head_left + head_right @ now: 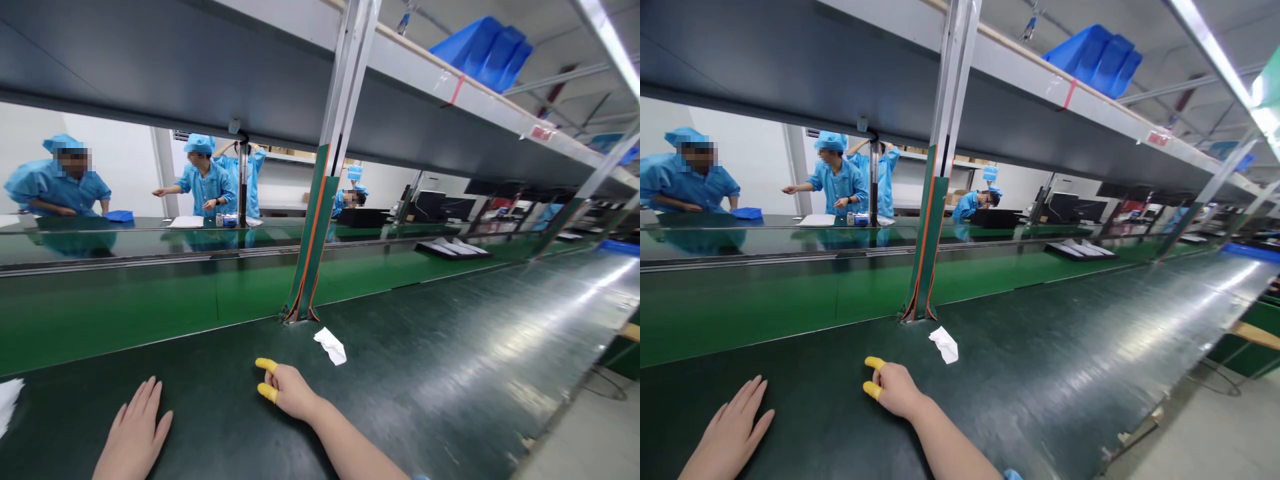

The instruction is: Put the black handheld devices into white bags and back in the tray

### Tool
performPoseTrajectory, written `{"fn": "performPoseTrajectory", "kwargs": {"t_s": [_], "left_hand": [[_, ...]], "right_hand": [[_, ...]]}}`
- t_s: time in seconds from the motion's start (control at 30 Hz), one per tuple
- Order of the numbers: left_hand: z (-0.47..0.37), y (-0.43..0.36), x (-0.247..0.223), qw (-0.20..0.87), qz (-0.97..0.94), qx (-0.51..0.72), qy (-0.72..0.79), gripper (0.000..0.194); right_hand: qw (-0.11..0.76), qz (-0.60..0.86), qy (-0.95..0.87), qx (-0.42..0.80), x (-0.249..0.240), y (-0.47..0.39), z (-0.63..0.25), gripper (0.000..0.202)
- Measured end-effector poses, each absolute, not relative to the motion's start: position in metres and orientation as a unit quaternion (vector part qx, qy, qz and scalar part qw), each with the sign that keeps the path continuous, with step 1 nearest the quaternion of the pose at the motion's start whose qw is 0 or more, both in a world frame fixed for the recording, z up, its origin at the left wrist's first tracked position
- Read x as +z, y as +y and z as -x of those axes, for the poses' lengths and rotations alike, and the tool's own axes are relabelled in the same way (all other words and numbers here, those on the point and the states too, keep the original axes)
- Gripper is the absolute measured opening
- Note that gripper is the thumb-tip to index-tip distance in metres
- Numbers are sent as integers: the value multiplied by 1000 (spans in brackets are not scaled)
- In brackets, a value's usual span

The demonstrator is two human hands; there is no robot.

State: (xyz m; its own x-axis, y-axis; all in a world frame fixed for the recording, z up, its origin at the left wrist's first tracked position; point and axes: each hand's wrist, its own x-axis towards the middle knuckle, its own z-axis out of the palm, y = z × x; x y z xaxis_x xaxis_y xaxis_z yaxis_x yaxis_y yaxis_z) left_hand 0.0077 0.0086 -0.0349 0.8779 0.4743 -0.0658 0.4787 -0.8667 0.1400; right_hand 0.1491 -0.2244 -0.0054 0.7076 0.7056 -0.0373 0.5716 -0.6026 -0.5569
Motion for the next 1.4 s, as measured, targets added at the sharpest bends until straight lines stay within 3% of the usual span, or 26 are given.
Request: {"fn": "performPoseTrajectory", "kwargs": {"t_s": [1.4], "left_hand": [[-8,5,-27,27,-961,-107,254,68]], "right_hand": [[265,885,-357,136,-8,-224,-150,19]]}}
